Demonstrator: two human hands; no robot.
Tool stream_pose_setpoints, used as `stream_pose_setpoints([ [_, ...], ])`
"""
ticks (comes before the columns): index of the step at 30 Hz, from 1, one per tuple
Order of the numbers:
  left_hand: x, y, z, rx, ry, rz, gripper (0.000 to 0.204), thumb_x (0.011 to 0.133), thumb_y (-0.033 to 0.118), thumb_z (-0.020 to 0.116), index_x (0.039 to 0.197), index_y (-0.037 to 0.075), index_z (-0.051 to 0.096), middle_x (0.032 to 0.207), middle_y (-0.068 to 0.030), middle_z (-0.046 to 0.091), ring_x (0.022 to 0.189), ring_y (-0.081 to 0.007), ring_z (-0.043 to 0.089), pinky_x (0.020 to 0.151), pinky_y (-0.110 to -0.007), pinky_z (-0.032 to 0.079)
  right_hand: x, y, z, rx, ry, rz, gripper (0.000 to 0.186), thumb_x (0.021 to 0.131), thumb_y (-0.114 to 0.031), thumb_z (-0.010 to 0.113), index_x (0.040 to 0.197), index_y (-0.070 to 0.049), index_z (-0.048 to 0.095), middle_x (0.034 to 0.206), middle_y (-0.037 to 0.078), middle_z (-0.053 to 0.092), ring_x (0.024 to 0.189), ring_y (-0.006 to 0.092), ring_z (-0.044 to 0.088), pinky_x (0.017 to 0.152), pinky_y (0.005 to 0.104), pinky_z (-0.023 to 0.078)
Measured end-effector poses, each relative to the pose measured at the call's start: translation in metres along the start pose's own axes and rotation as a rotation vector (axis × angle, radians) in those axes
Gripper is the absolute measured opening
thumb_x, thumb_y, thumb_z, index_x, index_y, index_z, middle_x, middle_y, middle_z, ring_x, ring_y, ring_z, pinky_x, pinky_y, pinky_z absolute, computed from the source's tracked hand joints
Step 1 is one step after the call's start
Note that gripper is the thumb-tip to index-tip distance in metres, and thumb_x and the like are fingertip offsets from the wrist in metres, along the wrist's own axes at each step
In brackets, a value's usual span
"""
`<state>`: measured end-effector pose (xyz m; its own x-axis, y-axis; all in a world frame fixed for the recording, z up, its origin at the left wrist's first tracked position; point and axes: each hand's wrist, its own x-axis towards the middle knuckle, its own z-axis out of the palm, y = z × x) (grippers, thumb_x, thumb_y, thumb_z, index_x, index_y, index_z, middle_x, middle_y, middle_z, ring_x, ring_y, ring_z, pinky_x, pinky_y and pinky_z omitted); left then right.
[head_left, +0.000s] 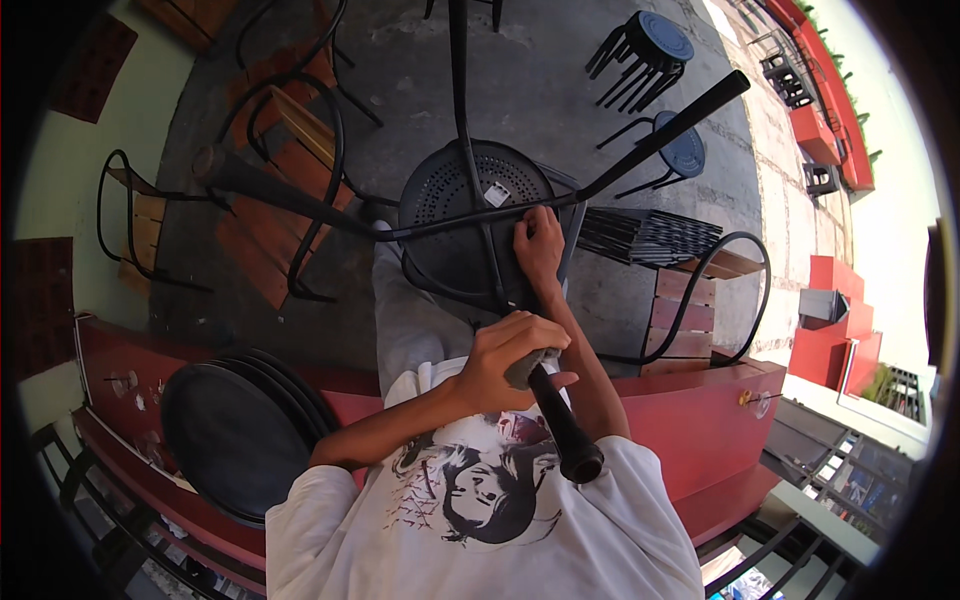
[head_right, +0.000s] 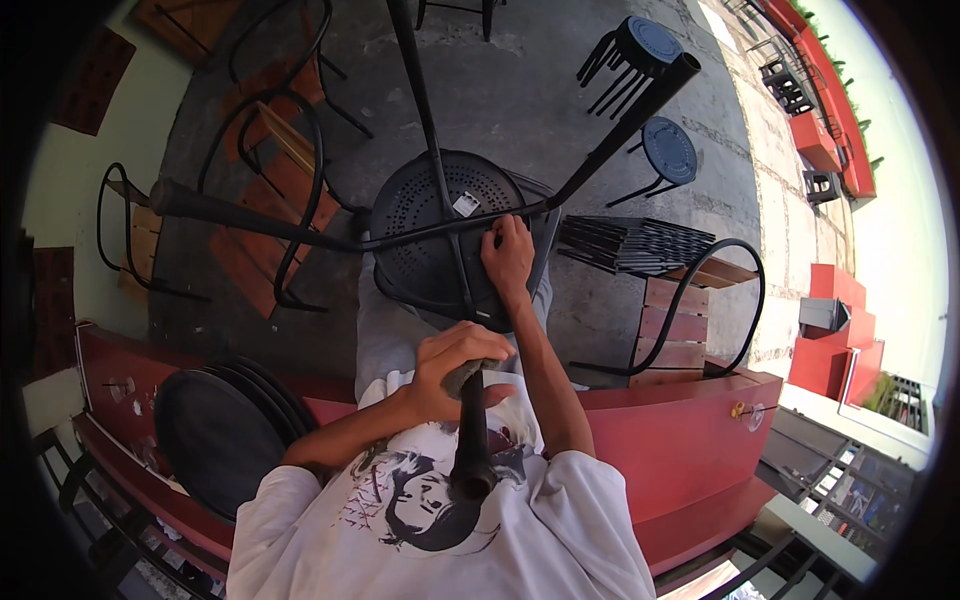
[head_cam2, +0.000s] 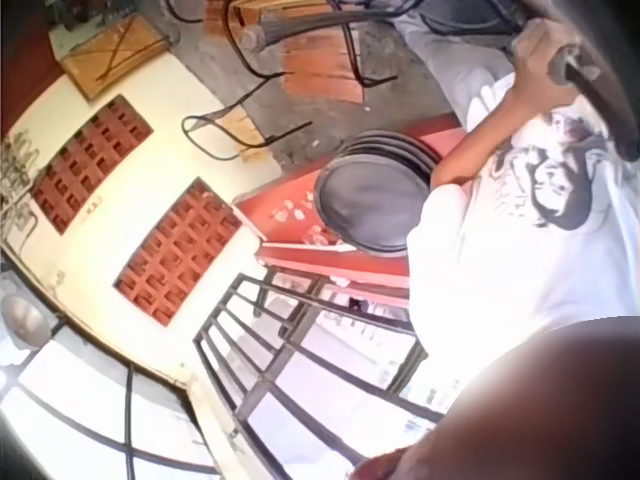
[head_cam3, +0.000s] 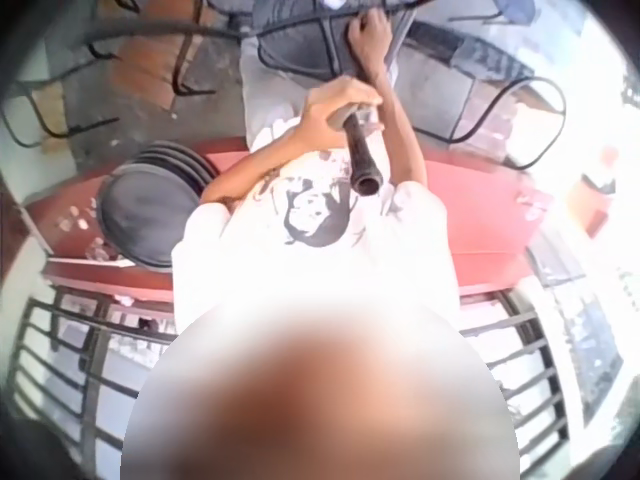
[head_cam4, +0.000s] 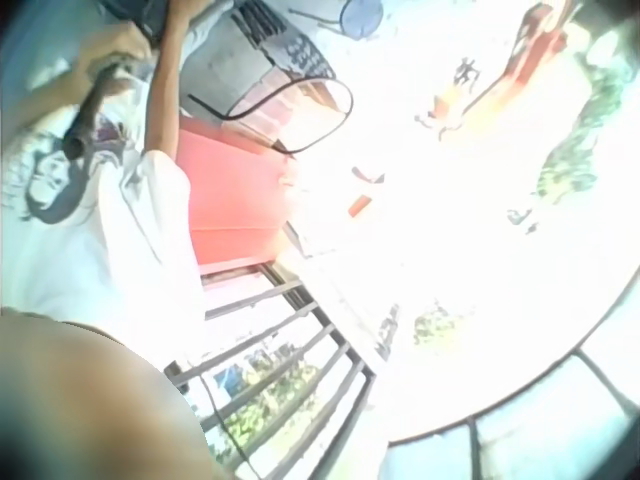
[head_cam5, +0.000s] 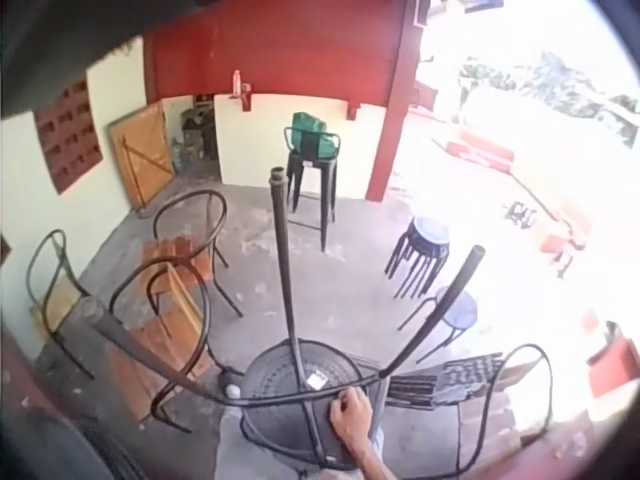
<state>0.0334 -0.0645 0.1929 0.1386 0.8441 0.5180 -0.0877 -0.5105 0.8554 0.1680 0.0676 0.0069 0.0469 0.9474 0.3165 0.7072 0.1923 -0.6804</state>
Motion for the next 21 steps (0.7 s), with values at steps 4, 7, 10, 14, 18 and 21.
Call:
stream_pose_setpoints([
  [4, -0.021, -0.044, -0.006, 0.068, -0.128, -0.303, 0.029, 0.077, 0.008, 0.088, 0.094, 0.003, 0.065, 0.086, -0.0094, 0.066, 0.076, -0.0267, 0.065, 0.069, -0.037, 0.051, 0.0, 0.001, -0.002, 0.003, -0.019, 0.032, 0.009, 0.087, -0.009, 0.066, 0.091, -0.005, 0.059, 0.088, 0.013, 0.06, 0.082, 0.0352, 0.061, 0.073, 0.0457, 0.048],
  [7, -0.024, -0.034, 0.001, 0.034, -0.076, -0.245, 0.03, 0.075, 0.007, 0.089, 0.088, 0.005, 0.062, 0.079, -0.0071, 0.062, 0.071, -0.0261, 0.061, 0.065, -0.038, 0.047, 0.001, -0.001, -0.001, -0.005, -0.036, 0.041, 0.01, 0.087, -0.009, 0.067, 0.09, -0.005, 0.059, 0.088, 0.013, 0.061, 0.083, 0.0355, 0.062, 0.073, 0.0456, 0.048],
  [10, 0.021, 0.029, 0.005, -0.154, 0.035, 0.013, 0.035, 0.071, 0.005, 0.092, 0.087, 0.007, 0.061, 0.081, -0.0053, 0.065, 0.072, -0.0243, 0.062, 0.064, -0.036, 0.048, 0.002, 0.007, -0.002, -0.015, -0.047, 0.057, 0.01, 0.087, -0.009, 0.066, 0.089, -0.004, 0.058, 0.088, 0.013, 0.061, 0.083, 0.0355, 0.062, 0.073, 0.0456, 0.048],
  [14, 0.044, 0.068, 0.02, -0.169, 0.236, 0.151, 0.024, 0.078, 0.004, 0.085, 0.089, 0.006, 0.064, 0.082, -0.0045, 0.066, 0.072, -0.0239, 0.063, 0.063, -0.036, 0.048, 0.0, 0.003, 0.0, -0.014, -0.067, 0.05, 0.01, 0.086, -0.008, 0.066, 0.089, -0.003, 0.058, 0.087, 0.014, 0.061, 0.082, 0.035, 0.062, 0.073, 0.0451, 0.049],
  [18, 0.019, 0.029, 0.035, -0.044, 0.29, 0.162, 0.03, 0.075, 0.005, 0.089, 0.082, 0.008, 0.06, 0.078, -0.0026, 0.063, 0.067, -0.0227, 0.06, 0.059, -0.035, 0.046, 0.003, 0.003, -0.001, -0.003, -0.085, 0.037, 0.01, 0.086, -0.007, 0.065, 0.089, -0.002, 0.057, 0.087, 0.014, 0.06, 0.081, 0.0348, 0.061, 0.073, 0.0446, 0.049],
  [21, -0.004, -0.023, 0.034, 0.044, 0.144, 0.004, 0.039, 0.074, 0.009, 0.091, 0.074, 0.009, 0.052, 0.071, -0.0025, 0.056, 0.061, -0.0251, 0.054, 0.057, -0.037, 0.042, 0.007, 0.009, -0.005, -0.039, -0.112, -0.027, 0.009, 0.086, -0.007, 0.065, 0.089, -0.003, 0.057, 0.086, 0.014, 0.06, 0.081, 0.0348, 0.061, 0.072, 0.0446, 0.048],
])
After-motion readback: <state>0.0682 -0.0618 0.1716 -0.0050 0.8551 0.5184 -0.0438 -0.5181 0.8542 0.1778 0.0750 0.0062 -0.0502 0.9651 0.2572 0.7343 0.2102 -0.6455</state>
